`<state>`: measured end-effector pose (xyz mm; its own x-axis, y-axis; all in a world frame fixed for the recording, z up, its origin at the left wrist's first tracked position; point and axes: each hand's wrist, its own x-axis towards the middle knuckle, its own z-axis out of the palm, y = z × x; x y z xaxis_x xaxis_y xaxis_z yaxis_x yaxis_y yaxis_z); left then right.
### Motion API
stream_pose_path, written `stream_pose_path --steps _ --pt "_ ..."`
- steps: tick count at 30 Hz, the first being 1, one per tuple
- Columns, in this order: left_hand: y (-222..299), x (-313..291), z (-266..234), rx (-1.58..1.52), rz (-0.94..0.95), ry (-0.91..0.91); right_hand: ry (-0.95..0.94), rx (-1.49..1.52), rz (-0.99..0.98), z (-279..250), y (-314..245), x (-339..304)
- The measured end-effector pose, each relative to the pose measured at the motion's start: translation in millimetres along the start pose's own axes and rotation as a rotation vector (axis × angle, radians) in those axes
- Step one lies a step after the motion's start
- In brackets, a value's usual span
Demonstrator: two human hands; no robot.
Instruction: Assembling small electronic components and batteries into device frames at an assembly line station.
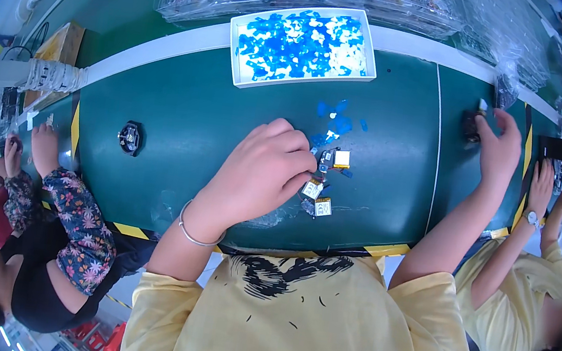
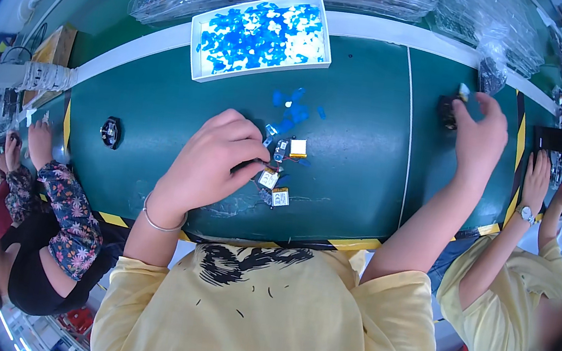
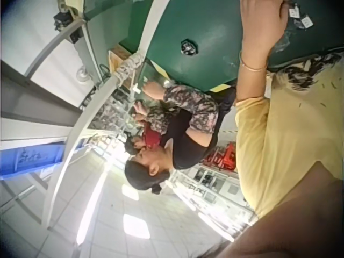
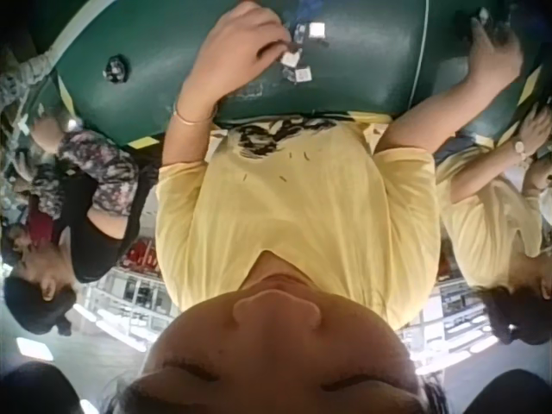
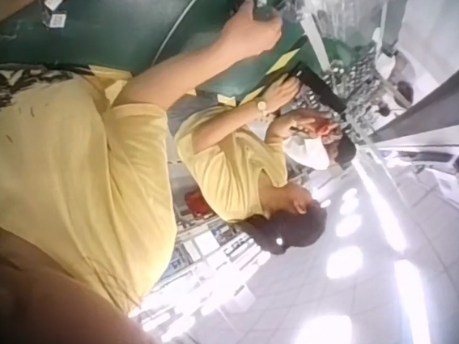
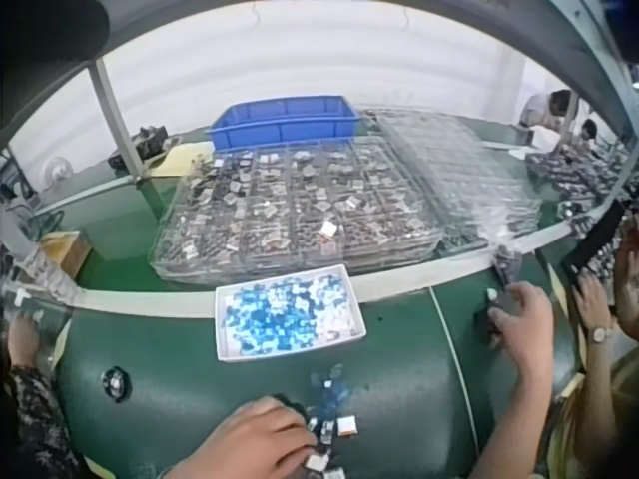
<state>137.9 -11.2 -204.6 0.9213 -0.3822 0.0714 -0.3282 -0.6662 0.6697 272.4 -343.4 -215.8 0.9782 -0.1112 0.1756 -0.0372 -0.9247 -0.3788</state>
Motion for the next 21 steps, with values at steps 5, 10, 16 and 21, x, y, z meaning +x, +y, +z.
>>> stream_pose_path --steps 5,10,16,21 --pt "1.8 -2.1 -3.3 -0.324 -0.146 0.086 0.064 0.614 -0.140 18.6 -65.2 -22.1" --pt "-5.8 -8.6 2.4 -0.912 -0.247 0.287 -0.820 1.050 -0.550 21.7 -150.0 -81.1" --pt "-5.0 -6.6 -0.8 -1.061 -0.281 0.275 -0.715 1.143 -0.464 32.5 -144.8 -87.2" --pt "-4.8 -10.0 -0.5 -1.121 -0.314 0.214 -0.595 1.025 -0.716 34.2 -147.2 -86.9"
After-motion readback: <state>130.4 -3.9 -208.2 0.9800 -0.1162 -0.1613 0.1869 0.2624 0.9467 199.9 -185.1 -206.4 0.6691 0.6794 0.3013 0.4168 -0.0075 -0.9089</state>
